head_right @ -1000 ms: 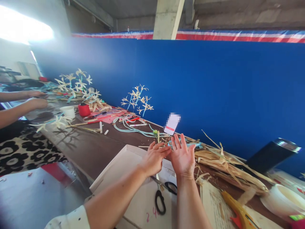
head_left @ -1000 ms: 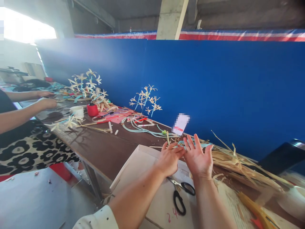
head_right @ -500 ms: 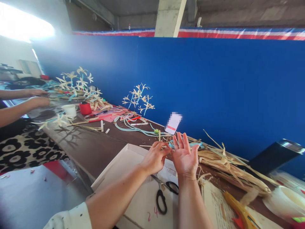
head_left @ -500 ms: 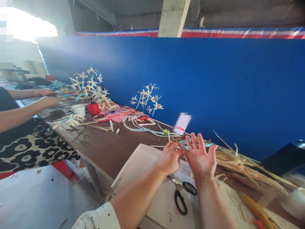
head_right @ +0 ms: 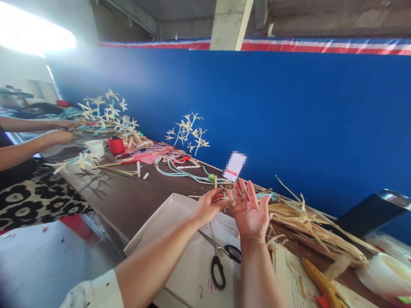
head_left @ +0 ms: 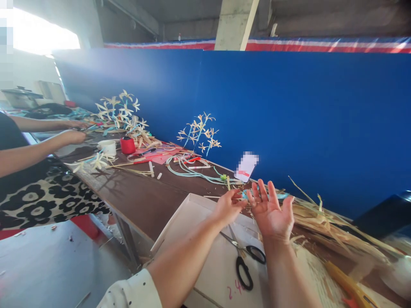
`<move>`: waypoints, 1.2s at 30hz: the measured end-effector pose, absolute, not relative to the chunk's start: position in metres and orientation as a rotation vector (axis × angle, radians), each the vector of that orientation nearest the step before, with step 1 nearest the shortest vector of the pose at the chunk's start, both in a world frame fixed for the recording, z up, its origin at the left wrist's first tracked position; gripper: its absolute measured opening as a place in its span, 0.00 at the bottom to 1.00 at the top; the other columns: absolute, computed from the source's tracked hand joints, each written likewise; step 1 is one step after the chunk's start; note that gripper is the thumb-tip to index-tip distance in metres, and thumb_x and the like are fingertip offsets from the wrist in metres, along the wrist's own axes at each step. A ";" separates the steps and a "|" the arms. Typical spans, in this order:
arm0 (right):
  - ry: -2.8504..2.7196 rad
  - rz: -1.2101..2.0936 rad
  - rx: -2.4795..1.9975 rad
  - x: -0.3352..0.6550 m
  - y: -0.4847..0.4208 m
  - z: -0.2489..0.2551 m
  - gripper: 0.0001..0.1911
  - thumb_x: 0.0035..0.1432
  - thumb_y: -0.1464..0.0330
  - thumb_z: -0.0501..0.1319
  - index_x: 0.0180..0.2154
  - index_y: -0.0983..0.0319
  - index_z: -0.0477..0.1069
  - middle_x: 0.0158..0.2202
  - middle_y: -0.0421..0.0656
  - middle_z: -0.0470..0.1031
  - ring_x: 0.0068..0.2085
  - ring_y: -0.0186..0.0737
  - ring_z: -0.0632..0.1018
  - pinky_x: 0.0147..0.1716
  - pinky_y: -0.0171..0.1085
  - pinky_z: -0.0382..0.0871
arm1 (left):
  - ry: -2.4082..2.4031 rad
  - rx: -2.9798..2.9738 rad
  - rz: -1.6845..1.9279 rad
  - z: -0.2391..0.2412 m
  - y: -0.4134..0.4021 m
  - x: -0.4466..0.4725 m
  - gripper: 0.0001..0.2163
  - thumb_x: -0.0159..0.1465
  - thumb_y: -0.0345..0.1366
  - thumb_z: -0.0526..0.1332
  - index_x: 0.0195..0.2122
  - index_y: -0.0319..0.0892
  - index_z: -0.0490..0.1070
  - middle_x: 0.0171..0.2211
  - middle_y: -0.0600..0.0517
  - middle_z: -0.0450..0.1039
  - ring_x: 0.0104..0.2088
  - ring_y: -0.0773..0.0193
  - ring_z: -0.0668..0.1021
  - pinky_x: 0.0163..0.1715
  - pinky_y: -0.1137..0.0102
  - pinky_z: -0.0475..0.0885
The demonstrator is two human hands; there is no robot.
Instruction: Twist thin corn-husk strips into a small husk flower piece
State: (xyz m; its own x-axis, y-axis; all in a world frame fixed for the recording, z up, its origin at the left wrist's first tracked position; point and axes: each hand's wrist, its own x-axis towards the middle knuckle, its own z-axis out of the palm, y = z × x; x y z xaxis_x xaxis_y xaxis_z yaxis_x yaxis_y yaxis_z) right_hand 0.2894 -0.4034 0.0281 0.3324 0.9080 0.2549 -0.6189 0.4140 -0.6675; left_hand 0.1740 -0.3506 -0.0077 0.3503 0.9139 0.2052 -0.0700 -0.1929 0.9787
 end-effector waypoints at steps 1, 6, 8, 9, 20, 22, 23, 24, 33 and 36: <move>-0.676 1.074 -0.501 0.288 -0.404 0.028 0.26 0.52 0.45 0.54 0.46 0.52 0.72 0.58 0.43 0.63 0.58 0.48 0.64 0.54 0.55 0.59 | 0.738 1.387 1.043 -0.007 -0.351 0.175 0.24 0.53 0.38 0.65 0.52 0.42 0.65 0.45 0.46 0.73 0.38 0.63 0.76 0.34 0.71 0.72; -0.751 1.188 -0.469 0.280 -0.407 0.031 0.25 0.55 0.45 0.50 0.44 0.51 0.73 0.61 0.40 0.59 0.59 0.52 0.62 0.52 0.61 0.59 | 0.624 1.275 0.910 -0.011 -0.352 0.176 0.22 0.48 0.35 0.69 0.45 0.39 0.69 0.31 0.51 0.75 0.27 0.69 0.74 0.26 0.75 0.68; -0.777 1.227 -0.486 0.278 -0.408 0.031 0.25 0.54 0.45 0.51 0.44 0.51 0.73 0.61 0.41 0.59 0.59 0.53 0.62 0.51 0.61 0.59 | 0.695 1.262 0.918 -0.012 -0.351 0.175 0.19 0.46 0.35 0.70 0.40 0.38 0.72 0.24 0.54 0.72 0.24 0.71 0.72 0.25 0.76 0.66; -0.792 1.240 -0.501 0.276 -0.408 0.031 0.25 0.54 0.45 0.52 0.44 0.51 0.73 0.60 0.41 0.60 0.59 0.54 0.62 0.51 0.61 0.59 | 0.722 1.233 0.935 -0.011 -0.350 0.175 0.18 0.46 0.36 0.70 0.37 0.38 0.72 0.22 0.55 0.71 0.23 0.71 0.71 0.24 0.76 0.66; -0.907 1.275 -0.536 0.281 -0.408 0.029 0.23 0.55 0.47 0.51 0.45 0.49 0.72 0.60 0.41 0.61 0.60 0.54 0.61 0.50 0.62 0.58 | 0.857 1.015 1.242 -0.006 -0.332 0.168 0.06 0.51 0.32 0.64 0.28 0.37 0.71 0.21 0.55 0.69 0.21 0.71 0.70 0.24 0.75 0.65; -0.898 1.252 -0.554 0.288 -0.408 0.030 0.24 0.56 0.47 0.49 0.45 0.49 0.72 0.60 0.40 0.60 0.60 0.53 0.60 0.51 0.62 0.59 | 0.953 1.066 1.333 -0.008 -0.325 0.164 0.05 0.53 0.34 0.62 0.29 0.37 0.71 0.22 0.55 0.69 0.22 0.71 0.70 0.25 0.75 0.64; -0.896 1.239 -0.569 0.293 -0.407 0.030 0.24 0.57 0.47 0.48 0.46 0.49 0.72 0.60 0.40 0.60 0.60 0.52 0.60 0.51 0.61 0.59 | 1.000 1.098 1.373 -0.008 -0.322 0.162 0.05 0.54 0.34 0.61 0.30 0.38 0.72 0.22 0.54 0.70 0.23 0.71 0.70 0.25 0.75 0.64; -0.894 1.226 -0.594 0.297 -0.407 0.029 0.24 0.57 0.47 0.48 0.46 0.50 0.72 0.61 0.40 0.59 0.60 0.52 0.60 0.51 0.60 0.60 | 1.040 1.131 1.407 -0.008 -0.321 0.160 0.05 0.55 0.34 0.61 0.30 0.38 0.72 0.23 0.54 0.70 0.24 0.70 0.70 0.26 0.75 0.64; -0.998 0.872 -1.283 0.312 -0.403 0.023 0.22 0.51 0.53 0.63 0.45 0.56 0.73 0.53 0.45 0.70 0.44 0.50 0.77 0.33 0.41 0.75 | 1.209 1.296 1.498 0.000 -0.315 0.146 0.05 0.57 0.33 0.59 0.31 0.40 0.73 0.28 0.52 0.74 0.30 0.68 0.73 0.33 0.73 0.65; -0.931 0.750 -1.369 0.313 -0.405 0.026 0.25 0.51 0.51 0.61 0.47 0.56 0.72 0.48 0.46 0.74 0.37 0.45 0.79 0.27 0.36 0.74 | 1.222 1.298 1.535 -0.002 -0.311 0.145 0.05 0.57 0.34 0.58 0.31 0.40 0.73 0.29 0.52 0.74 0.30 0.67 0.73 0.33 0.73 0.65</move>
State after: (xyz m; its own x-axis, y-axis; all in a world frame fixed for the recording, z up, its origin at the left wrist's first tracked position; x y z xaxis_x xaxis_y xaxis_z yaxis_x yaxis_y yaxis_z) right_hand 0.3135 -0.4053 0.0264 0.4619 0.8801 0.1097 0.0795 0.0821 -0.9934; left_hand 0.1451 -0.3107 -0.0022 -0.1854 0.9516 0.2452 0.0256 -0.2447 0.9693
